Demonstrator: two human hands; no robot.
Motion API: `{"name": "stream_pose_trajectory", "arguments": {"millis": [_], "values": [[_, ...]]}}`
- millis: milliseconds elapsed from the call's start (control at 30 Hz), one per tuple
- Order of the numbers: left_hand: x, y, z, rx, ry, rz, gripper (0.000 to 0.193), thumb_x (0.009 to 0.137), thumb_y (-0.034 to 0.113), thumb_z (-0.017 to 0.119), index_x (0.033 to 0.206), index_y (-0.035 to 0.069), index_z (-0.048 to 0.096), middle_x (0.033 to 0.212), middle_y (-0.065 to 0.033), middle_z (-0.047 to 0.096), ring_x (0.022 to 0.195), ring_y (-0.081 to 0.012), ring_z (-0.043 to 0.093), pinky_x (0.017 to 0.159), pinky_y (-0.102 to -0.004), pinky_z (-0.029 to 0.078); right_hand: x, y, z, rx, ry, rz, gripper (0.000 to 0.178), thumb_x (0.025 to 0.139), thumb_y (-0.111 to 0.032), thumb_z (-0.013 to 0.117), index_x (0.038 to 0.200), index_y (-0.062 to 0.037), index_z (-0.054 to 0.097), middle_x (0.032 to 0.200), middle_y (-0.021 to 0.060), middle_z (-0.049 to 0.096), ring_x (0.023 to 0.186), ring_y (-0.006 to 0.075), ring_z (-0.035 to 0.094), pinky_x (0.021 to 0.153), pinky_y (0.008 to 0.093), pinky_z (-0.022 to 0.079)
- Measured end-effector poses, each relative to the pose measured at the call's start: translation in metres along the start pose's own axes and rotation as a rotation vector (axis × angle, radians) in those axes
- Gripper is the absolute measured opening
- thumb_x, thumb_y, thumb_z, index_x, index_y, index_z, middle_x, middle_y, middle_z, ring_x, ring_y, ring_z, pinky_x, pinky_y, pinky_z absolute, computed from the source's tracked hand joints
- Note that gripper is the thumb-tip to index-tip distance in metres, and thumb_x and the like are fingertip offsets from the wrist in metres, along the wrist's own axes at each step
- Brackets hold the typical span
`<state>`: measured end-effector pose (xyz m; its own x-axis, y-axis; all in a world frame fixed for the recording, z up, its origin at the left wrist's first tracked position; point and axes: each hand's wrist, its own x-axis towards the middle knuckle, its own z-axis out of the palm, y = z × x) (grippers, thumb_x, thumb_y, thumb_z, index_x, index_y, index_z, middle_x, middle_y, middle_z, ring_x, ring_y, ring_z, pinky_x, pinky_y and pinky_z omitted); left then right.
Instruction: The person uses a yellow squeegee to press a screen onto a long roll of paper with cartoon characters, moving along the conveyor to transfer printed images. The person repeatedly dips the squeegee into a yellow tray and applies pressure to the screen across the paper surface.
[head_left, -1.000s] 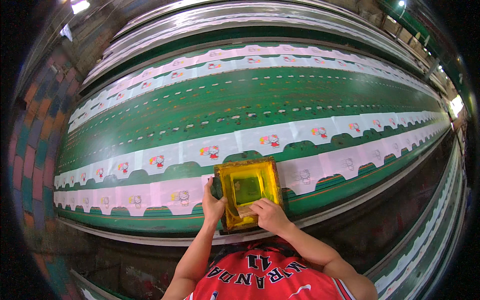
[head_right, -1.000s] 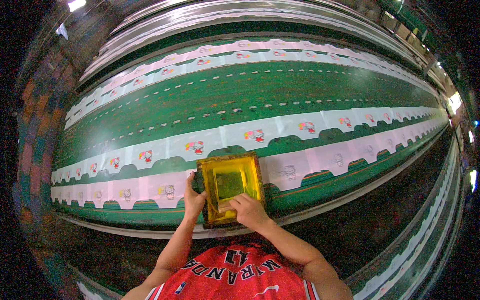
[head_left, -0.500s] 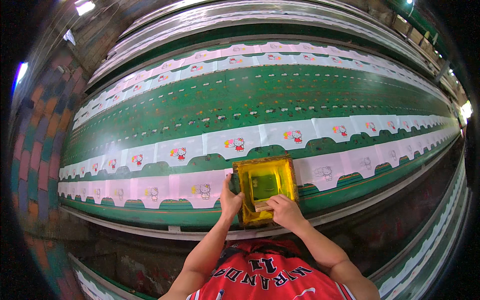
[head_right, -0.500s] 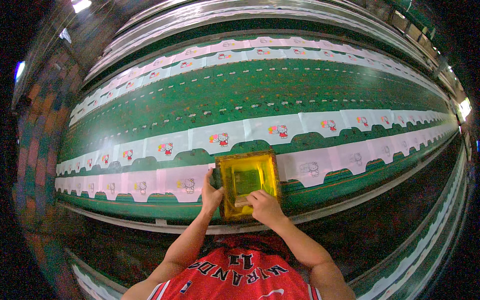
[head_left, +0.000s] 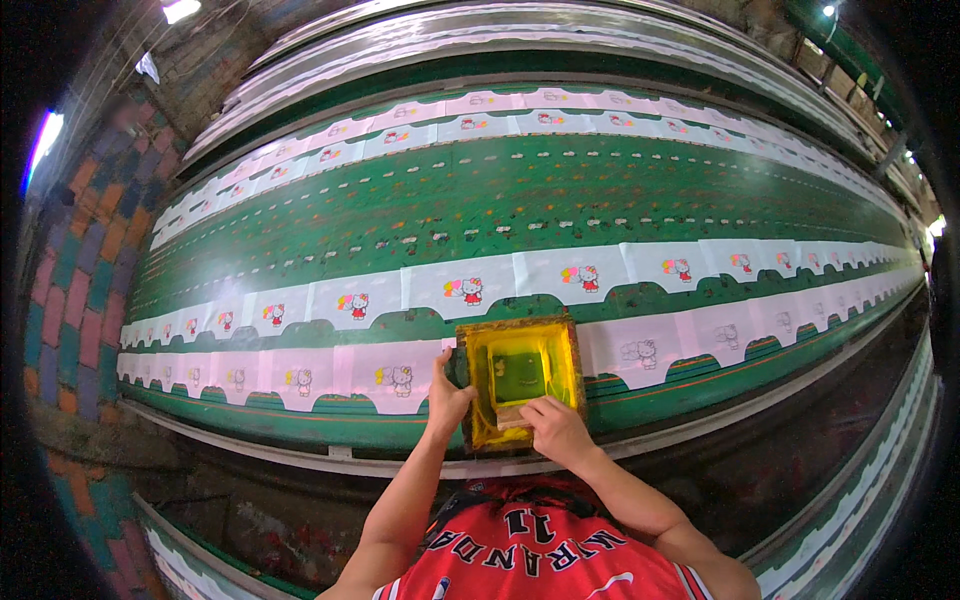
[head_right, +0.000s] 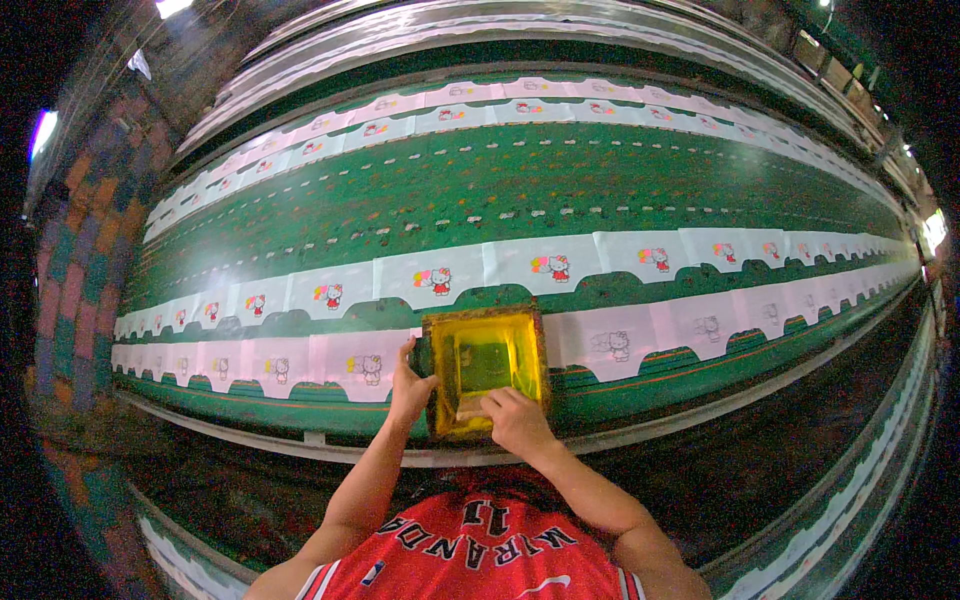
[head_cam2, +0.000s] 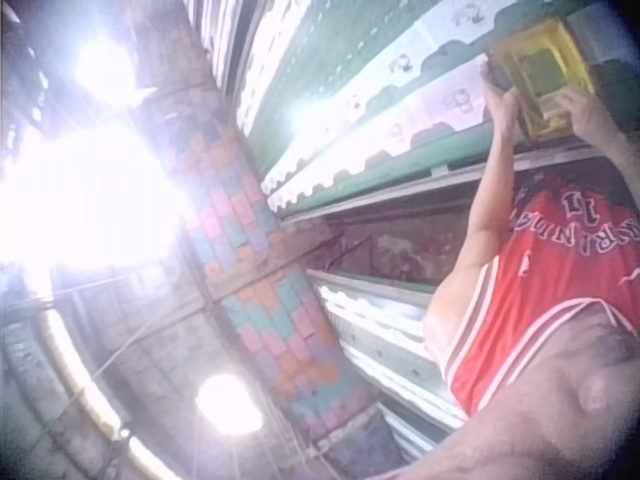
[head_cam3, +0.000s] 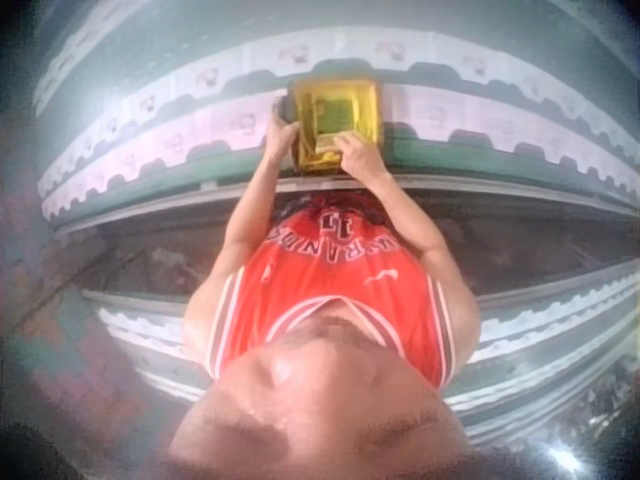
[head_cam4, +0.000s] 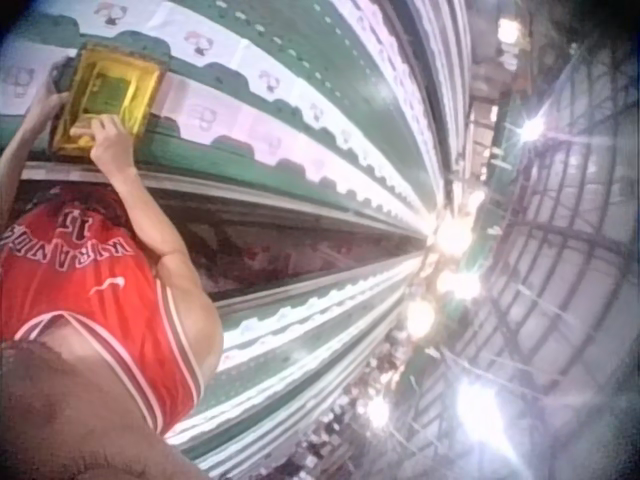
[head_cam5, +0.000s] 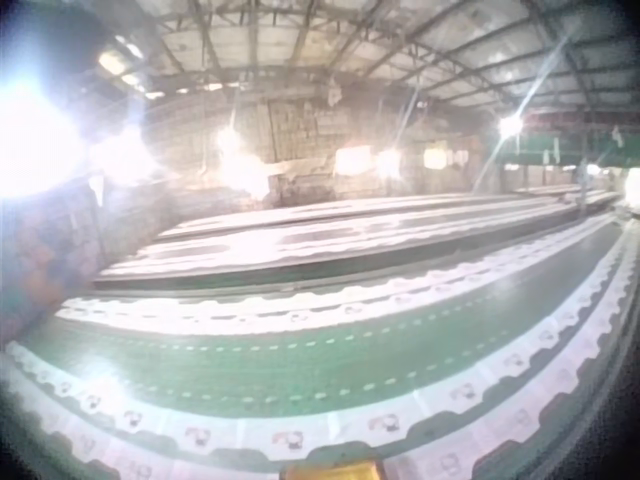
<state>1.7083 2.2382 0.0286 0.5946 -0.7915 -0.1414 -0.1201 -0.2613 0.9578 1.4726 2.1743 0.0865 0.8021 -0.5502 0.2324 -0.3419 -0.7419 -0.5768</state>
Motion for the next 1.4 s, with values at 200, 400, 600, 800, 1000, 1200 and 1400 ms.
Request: {"name": "stream_pose_trajectory", "arguments": {"millis": [200,400,600,800,1000,1200,1400], "values": [[-0.003,0.005,-0.004,-0.018,-0.006,-0.048,0.088,0.074,-0.008,0.072,0.153,0.005,0.036,0.142,-0.0246,0.055,0.112,-0.0283,0.063,0.094,-0.036,0.051,-0.013,-0.012,-0.011,0.018,-0.03,-0.037,0.028,0.077,-0.001,0.061,0.105,-0.0016,0.066,0.102,0.0133,0.066,0.101,0.0331,0.065,0.088,0.0415,0.055],[-0.003,0.008,-0.005,0.089,0.0,0.002,0.089,0.074,-0.006,0.072,0.153,0.003,0.033,0.142,-0.0254,0.054,0.116,-0.0296,0.062,0.096,-0.0364,0.05,0.006,0.009,0.015,-0.065,0.074,-0.096,0.027,0.078,-0.002,0.058,0.104,-0.0012,0.066,0.103,0.0133,0.065,0.099,0.0341,0.064,0.087,0.0436,0.054],[-0.001,-0.009,-0.003,0.064,0.033,0.081,0.09,0.073,-0.004,0.073,0.153,0.005,0.034,0.132,-0.0226,0.061,0.111,-0.028,0.064,0.093,-0.0373,0.051,0.114,0.04,-0.009,0.025,0.014,0.051,0.02,0.079,0.002,0.059,0.096,-0.0032,0.068,0.097,0.014,0.067,0.096,0.037,0.063,0.085,0.0468,0.053],[-0.005,0.015,-0.001,-0.101,-0.048,-0.132,0.09,0.073,-0.004,0.072,0.154,0.006,0.034,0.132,-0.023,0.062,0.114,-0.0297,0.065,0.096,-0.0369,0.05,0.073,0.046,0.015,-0.067,0.068,0.026,0.028,0.076,0.002,0.06,0.102,-0.0031,0.069,0.101,0.0157,0.068,0.1,0.0375,0.063,0.089,0.0465,0.053],[-0.005,0.006,0.0,0.06,0.018,-0.06,0.086,0.075,-0.006,0.071,0.153,0.006,0.037,0.134,-0.0217,0.062,0.117,-0.0285,0.064,0.097,-0.0367,0.051,-0.008,-0.001,0.008,-0.092,0.039,-0.06,0.028,0.078,-0.003,0.062,0.106,-0.0012,0.067,0.107,0.0122,0.067,0.103,0.0321,0.063,0.091,0.0417,0.055],[-0.011,0.036,0.045,0.009,0.055,0.142,0.082,0.076,-0.007,0.07,0.151,0.0,0.038,0.136,-0.0207,0.06,0.124,-0.028,0.06,0.104,-0.0361,0.047,-0.009,0.027,-0.043,-0.043,0.075,-0.059,0.031,0.075,0.002,0.06,0.105,-0.0013,0.067,0.103,0.012,0.066,0.099,0.0319,0.064,0.089,0.0399,0.055],[-0.027,0.071,0.164,-0.033,0.019,0.099,0.083,0.075,-0.005,0.07,0.151,-0.001,0.037,0.142,-0.0236,0.055,0.128,-0.0306,0.058,0.107,-0.0365,0.045,-0.052,0.099,-0.119,-0.108,0.081,0.001,0.029,0.075,0.002,0.061,0.104,-0.0021,0.067,0.103,0.0123,0.067,0.099,0.0324,0.064,0.088,0.0409,0.054]]}}
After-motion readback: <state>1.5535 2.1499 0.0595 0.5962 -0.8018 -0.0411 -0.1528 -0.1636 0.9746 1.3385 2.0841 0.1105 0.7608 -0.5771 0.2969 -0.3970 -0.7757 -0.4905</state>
